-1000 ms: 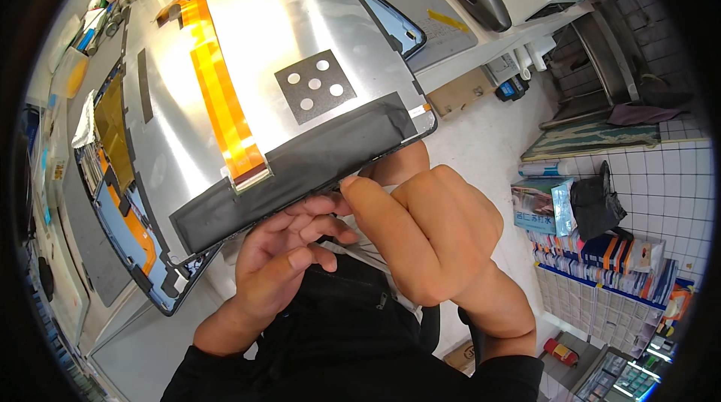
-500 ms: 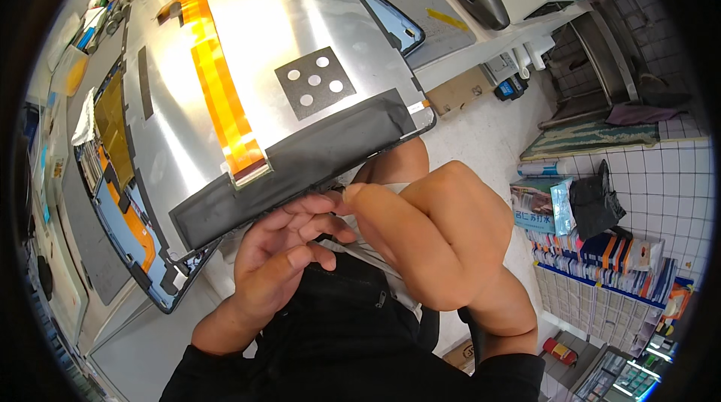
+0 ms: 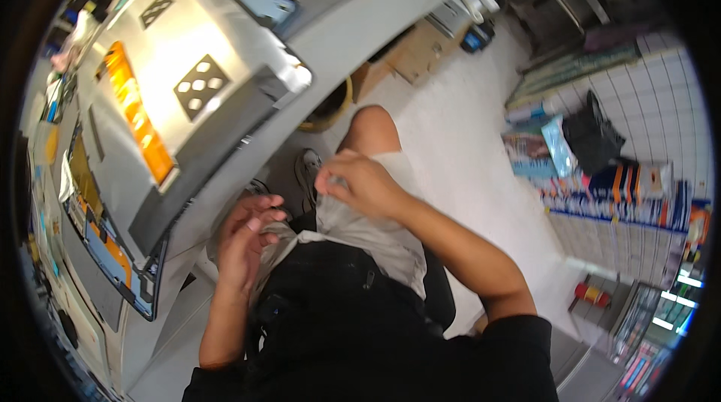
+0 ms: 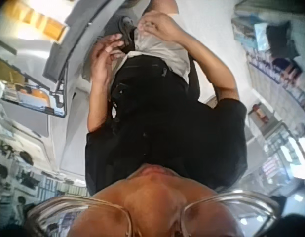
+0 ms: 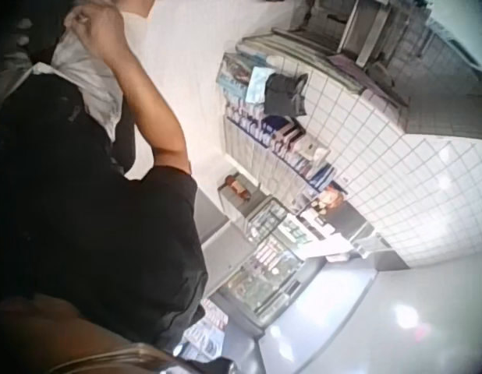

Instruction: The person uses a screwdriver to remove screws from the back of a silver electronic device. They then use a thin metal tool to pry open the device's casing along the edges, separating the back cover from the main body.

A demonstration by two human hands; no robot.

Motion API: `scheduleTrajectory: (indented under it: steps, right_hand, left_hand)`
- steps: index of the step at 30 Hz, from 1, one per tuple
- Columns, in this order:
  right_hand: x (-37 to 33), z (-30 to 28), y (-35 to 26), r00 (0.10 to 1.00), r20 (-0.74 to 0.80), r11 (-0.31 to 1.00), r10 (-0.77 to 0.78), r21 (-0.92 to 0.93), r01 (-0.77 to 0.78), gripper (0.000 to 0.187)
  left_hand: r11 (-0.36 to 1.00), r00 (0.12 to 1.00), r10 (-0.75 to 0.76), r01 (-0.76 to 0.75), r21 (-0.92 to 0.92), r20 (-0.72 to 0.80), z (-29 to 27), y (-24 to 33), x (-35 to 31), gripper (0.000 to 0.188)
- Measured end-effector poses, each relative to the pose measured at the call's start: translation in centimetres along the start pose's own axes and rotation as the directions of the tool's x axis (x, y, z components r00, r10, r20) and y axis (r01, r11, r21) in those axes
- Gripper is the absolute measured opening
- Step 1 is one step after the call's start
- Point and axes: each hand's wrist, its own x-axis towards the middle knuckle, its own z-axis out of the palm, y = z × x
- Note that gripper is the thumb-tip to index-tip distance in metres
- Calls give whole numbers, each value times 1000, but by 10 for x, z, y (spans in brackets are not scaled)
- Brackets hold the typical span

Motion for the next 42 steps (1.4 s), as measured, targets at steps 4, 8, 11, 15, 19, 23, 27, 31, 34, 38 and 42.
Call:
scheduleTrajectory:
  steps: [4, 8, 11, 15, 19, 23, 27, 31, 34, 38, 42]
  right_hand:
    - [24, 19, 75, 954, 94, 937, 283, 186, -297, 13]
    - [93, 17, 124, 773, 36, 773, 633, -2, -634, 23]
    - [115, 8, 173, 833, -95, 731, 546, -432, -528, 36]
    - [117, -6, 182, 862, -166, 836, 478, -215, -505, 44]
    - [96, -29, 142, 826, -408, 781, 389, -330, -531, 25]
    - [67, -46, 102, 864, -375, 773, 337, -413, -481, 20]
    - [36, -68, 50, 893, -411, 836, 184, -411, -362, 11]
    - [24, -81, -26, 836, -546, 895, -56, -398, -200, 8]
    - [18, -101, -67, 881, -341, 800, -328, -596, 67, 13]
    - [37, -91, -104, 750, -378, 730, -543, -653, 200, 28]
    - [47, -85, -106, 722, -285, 638, -631, -720, 273, 41]
  left_hand:
    - [999, 999, -40, 41, 21, -4, -11, -14, -3, 30]
    - [995, 997, -76, 76, 57, 8, -7, -24, -8, 31]
    - [995, 997, -78, 77, 56, 21, -2, -21, -9, 33]
    - [997, 997, -59, 61, 46, -50, -16, -21, -15, 45]
    - [993, 996, -91, 90, 71, 10, -8, -15, -13, 70]
    - [988, 997, 19, -30, 154, 76, -2, -16, -1, 79]
    - [999, 990, 1, -7, 46, 139, 6, 0, 12, 78]
    - [973, 979, 46, -88, 212, 196, 13, 4, 18, 84]
    - [983, 972, 123, -147, 109, 201, 25, 2, 21, 82]
    - [1000, 956, 3, 6, -30, 292, 32, 22, 22, 75]
    - [992, 936, 120, -124, -10, 330, 44, 35, 10, 68]
